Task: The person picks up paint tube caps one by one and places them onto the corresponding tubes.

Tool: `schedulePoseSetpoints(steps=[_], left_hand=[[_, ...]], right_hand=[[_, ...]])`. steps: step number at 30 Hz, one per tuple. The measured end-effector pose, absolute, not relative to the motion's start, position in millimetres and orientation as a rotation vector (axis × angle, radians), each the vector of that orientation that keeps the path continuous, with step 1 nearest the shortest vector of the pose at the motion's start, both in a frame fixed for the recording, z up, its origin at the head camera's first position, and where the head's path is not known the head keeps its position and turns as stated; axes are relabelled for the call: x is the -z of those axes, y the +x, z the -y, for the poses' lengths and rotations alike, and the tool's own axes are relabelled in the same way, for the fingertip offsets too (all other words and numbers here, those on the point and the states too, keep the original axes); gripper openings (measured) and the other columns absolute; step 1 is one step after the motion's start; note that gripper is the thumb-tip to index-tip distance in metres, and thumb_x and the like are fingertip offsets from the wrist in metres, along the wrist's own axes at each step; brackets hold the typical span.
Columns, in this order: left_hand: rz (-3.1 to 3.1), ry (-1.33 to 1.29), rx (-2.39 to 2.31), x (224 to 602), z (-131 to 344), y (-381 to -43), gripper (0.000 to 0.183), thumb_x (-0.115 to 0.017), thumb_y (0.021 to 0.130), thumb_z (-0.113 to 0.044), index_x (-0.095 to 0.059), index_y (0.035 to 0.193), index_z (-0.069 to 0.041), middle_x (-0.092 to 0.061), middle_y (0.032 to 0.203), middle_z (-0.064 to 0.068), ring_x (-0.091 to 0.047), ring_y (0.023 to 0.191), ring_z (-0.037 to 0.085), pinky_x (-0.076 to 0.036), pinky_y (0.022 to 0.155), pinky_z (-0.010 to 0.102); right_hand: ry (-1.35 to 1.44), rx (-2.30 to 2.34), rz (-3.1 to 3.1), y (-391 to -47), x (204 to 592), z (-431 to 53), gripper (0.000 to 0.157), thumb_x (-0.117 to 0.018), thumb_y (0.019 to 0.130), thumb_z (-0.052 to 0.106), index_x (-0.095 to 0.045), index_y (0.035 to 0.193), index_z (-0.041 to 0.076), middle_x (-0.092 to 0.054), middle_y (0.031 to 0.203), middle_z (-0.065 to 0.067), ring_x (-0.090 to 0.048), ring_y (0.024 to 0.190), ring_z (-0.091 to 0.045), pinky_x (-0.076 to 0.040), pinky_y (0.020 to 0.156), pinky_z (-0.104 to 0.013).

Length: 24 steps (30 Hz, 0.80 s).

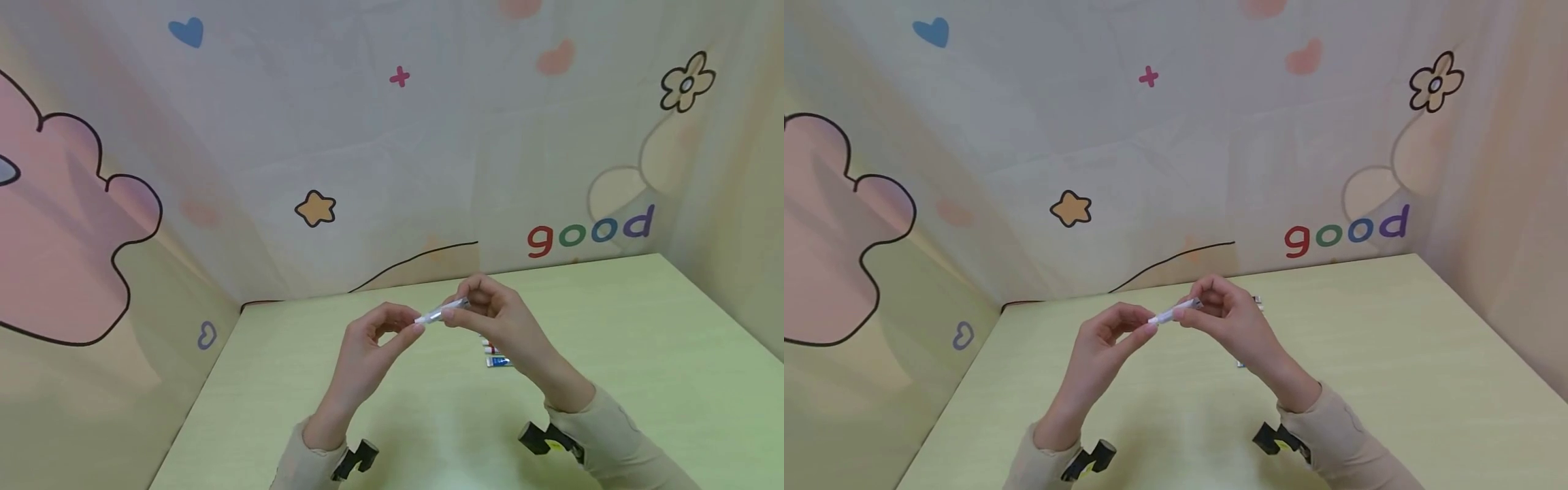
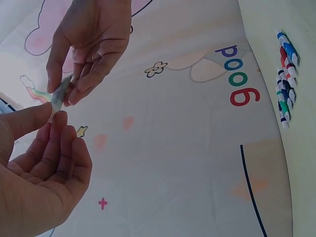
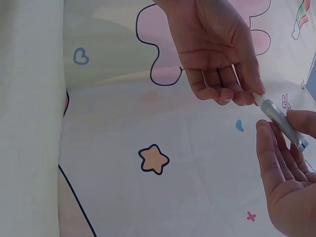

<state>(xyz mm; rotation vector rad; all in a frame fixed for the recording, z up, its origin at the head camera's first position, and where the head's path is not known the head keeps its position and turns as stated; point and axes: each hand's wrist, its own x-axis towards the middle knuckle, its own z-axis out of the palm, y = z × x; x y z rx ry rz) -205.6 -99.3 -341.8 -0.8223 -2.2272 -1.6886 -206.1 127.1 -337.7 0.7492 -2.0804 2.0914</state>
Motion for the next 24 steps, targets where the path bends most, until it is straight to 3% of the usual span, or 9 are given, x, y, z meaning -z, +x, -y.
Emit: schedulePoseSetpoints(steps=[12, 19, 24], left_hand=[[2.263, -0.702, 1.784, 340.1, 102.2, -205.5, 0.016, -0.074, 0.094, -0.024, -0.074, 0.104, -0.012, -0.071, 0.099, 0.000, -0.065, 0.093, 0.021, -0.051, 0.088, 0.045], [2.249, -0.678, 1.903, 338.1, 102.3, -205.2, 0.016, -0.074, 0.094, -0.024, -0.074, 0.105, -0.012, -0.070, 0.101, 0.004, -0.062, 0.089, 0.023, -0.053, 0.082, 0.035], [2.228, -0.657, 1.979, 339.1, 101.7, -205.0, 0.017, -0.073, 0.094, -0.020, -0.073, 0.105, -0.007, -0.070, 0.099, 0.007, -0.062, 0.087, 0.021, -0.053, 0.081, 0.032]], right_hand=[[0.884, -1.848, 2.091, -206.5, 341.9, -125.7, 0.018, -0.074, 0.091, 0.002, -0.062, 0.102, 0.008, -0.073, 0.107, -0.006, -0.072, 0.093, -0.021, -0.058, 0.084, -0.034], [1.066, -1.488, 1.931, -210.4, 347.5, -119.1, 0.031, -0.074, 0.083, -0.014, -0.071, 0.100, 0.012, -0.074, 0.106, -0.003, -0.071, 0.094, -0.016, -0.058, 0.081, -0.032], [1.081, -1.365, 1.909, -212.0, 349.8, -116.4, 0.033, -0.075, 0.081, -0.015, -0.070, 0.100, 0.011, -0.074, 0.105, -0.003, -0.071, 0.094, -0.014, -0.058, 0.080, -0.028]])
